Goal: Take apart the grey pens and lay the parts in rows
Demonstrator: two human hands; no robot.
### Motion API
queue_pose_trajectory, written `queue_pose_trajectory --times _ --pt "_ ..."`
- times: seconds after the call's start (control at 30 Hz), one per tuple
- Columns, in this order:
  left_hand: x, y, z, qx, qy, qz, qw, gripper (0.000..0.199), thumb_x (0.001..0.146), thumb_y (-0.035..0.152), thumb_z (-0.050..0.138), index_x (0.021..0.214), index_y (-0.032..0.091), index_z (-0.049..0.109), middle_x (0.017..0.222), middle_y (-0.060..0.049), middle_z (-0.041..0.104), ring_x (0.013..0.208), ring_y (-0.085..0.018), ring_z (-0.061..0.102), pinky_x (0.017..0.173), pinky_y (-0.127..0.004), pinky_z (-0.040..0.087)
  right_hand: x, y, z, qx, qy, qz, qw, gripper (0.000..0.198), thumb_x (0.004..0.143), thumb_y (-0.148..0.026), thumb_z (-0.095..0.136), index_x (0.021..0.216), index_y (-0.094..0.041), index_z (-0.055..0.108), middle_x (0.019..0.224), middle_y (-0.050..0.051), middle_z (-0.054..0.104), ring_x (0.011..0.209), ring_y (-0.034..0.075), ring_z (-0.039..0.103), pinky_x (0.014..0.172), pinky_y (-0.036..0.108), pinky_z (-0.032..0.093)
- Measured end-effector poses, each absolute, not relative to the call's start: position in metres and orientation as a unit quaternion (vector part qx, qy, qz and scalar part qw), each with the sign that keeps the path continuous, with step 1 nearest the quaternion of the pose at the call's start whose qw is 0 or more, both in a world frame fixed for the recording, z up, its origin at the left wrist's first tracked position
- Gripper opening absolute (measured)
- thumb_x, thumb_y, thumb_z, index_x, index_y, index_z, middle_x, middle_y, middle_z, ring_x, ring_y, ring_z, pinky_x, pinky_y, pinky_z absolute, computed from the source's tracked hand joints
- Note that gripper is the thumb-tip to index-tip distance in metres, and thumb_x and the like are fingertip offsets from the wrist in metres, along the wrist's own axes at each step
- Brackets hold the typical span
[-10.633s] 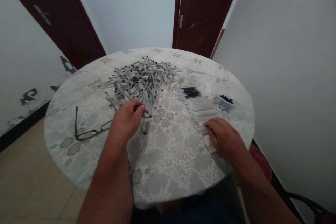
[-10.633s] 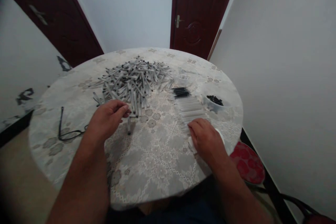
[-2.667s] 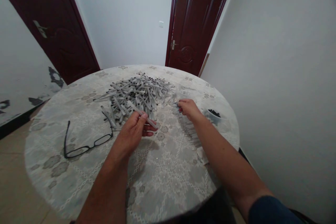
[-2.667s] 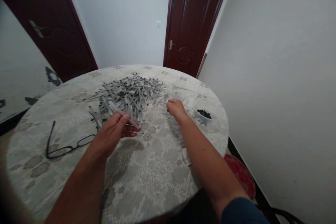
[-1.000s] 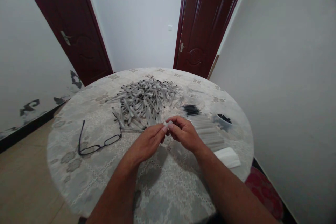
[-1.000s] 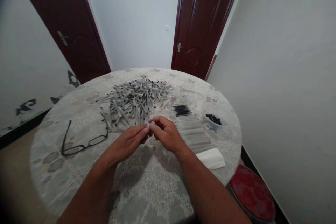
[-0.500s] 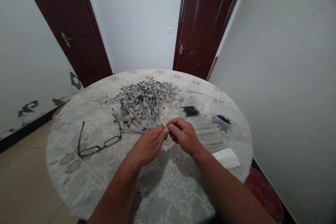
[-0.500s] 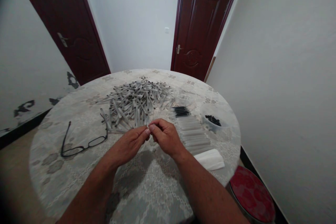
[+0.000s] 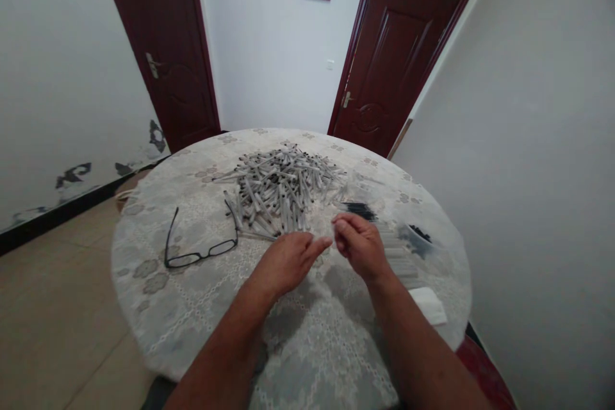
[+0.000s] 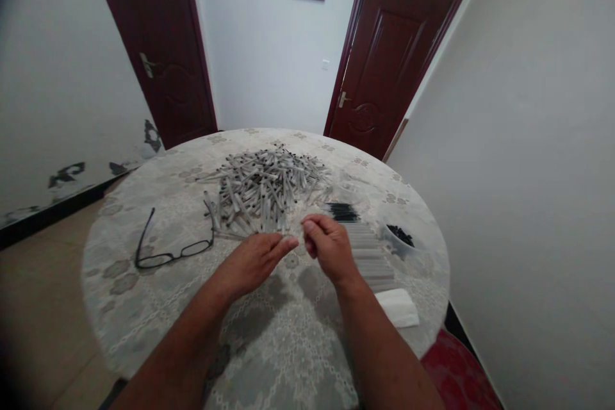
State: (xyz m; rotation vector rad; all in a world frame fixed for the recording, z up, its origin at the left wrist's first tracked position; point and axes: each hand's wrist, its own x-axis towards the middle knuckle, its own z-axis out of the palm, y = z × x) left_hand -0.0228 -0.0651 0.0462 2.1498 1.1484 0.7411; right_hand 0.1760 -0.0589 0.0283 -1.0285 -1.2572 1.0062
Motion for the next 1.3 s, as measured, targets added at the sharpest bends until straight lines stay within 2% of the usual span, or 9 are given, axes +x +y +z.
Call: queue_pose_trajectory --times 0.13,0.3,0.4,0.53,0.67,0.73,0.87,1.1,1.3 --pt "-0.03 -0.055 0.043 0.761 0.472 0.332 0.298 0.042 0.1 0.046 0.038 0.073 0.022 0.059 0.074 -0.005 0.063 0.075 -0.023 0.06 0.073 -0.034 0.042 0.202 -0.048 0.03 -0.502 -0.482 0.348 0.628 0.032 0.084 -0.048 0.07 0.098 -0.02 0.068 0.065 -0.003 0.059 0.048 0.01 0.048 0.042 0.021 0.036" --pt "-0.037 -0.049 0.04 0.753 0.445 0.359 0.327 0.034 0.096 0.034 0.036 0.089 0.021 0.066 0.079 -0.004 0.065 0.08 -0.023 0.061 0.077 -0.034 0.046 0.212 -0.053 0.024 -0.571 -0.617 0.431 0.328 0.024 0.085 -0.038 0.063 0.085 -0.017 0.073 0.06 -0.002 0.06 0.045 0.011 0.05 0.041 0.021 0.038" --pt "-0.037 -0.049 0.04 0.761 0.436 0.339 0.34 0.038 0.099 0.039 0.036 0.082 0.022 0.065 0.081 -0.004 0.067 0.08 -0.022 0.062 0.076 -0.033 0.046 0.22 -0.046 0.03 -0.571 -0.667 0.416 0.236 0.019 0.083 -0.033 0.064 0.079 -0.016 0.072 0.062 0.0 0.063 0.046 0.01 0.051 0.04 0.02 0.036" --pt "-0.037 -0.051 0.041 0.747 0.445 0.337 0.361 0.031 0.1 0.036 0.04 0.084 0.022 0.063 0.093 -0.004 0.071 0.086 -0.022 0.065 0.081 -0.034 0.045 0.246 -0.014 0.05 -0.631 -0.602 0.261 0.413 0.026 0.087 -0.033 0.061 0.1 -0.015 0.073 0.074 0.003 0.07 0.05 0.011 0.055 0.045 0.021 0.043" --pt "-0.036 -0.053 0.042 0.714 0.453 0.358 0.396 0.015 0.097 0.03 0.045 0.094 0.023 0.058 0.093 -0.002 0.073 0.088 -0.021 0.066 0.081 -0.034 0.046 0.264 0.004 0.06 -0.629 -0.533 0.194 0.532 0.058 0.089 -0.034 0.057 0.144 -0.017 0.053 0.123 0.012 0.071 0.057 0.011 0.06 0.049 0.024 0.05" --pt "-0.035 -0.053 0.041 0.702 0.438 0.364 0.427 0.012 0.096 0.032 0.049 0.094 0.023 0.056 0.091 -0.002 0.072 0.083 -0.02 0.066 0.074 -0.032 0.048 0.259 -0.004 0.058 -0.633 -0.545 0.193 0.514 0.053 0.089 -0.034 0.056 0.139 -0.015 0.058 0.121 0.013 0.071 0.058 0.011 0.061 0.049 0.025 0.05" --pt "-0.032 -0.053 0.044 0.681 0.408 0.368 0.484 0.018 0.094 0.04 0.056 0.09 0.022 0.055 0.08 0.0 0.064 0.073 -0.019 0.064 0.059 -0.029 0.049 0.221 -0.045 0.046 -0.618 -0.602 0.267 0.429 0.033 0.091 -0.037 0.059 0.11 -0.015 0.073 0.074 0.003 0.07 0.053 0.014 0.058 0.049 0.025 0.046" --pt "-0.03 -0.056 0.051 0.68 0.352 0.387 0.513 0.015 0.092 0.035 0.063 0.089 0.02 0.062 0.076 0.001 0.061 0.069 -0.015 0.06 0.063 -0.027 0.052 0.158 -0.105 0.034 -0.524 -0.663 0.352 0.401 0.017 0.094 -0.037 0.064 0.098 -0.022 0.069 0.076 -0.002 0.067 0.065 0.013 0.061 0.059 0.024 0.045" --pt "-0.031 -0.058 0.055 0.677 0.32 0.373 0.548 0.018 0.091 0.037 0.066 0.091 0.019 0.064 0.071 0.001 0.063 0.062 -0.014 0.06 0.06 -0.026 0.05 0.149 -0.134 0.034 -0.492 -0.693 0.268 0.454 0.004 0.095 -0.023 0.06 0.097 -0.023 0.063 0.075 -0.004 0.063 0.066 0.013 0.059 0.063 0.025 0.045"
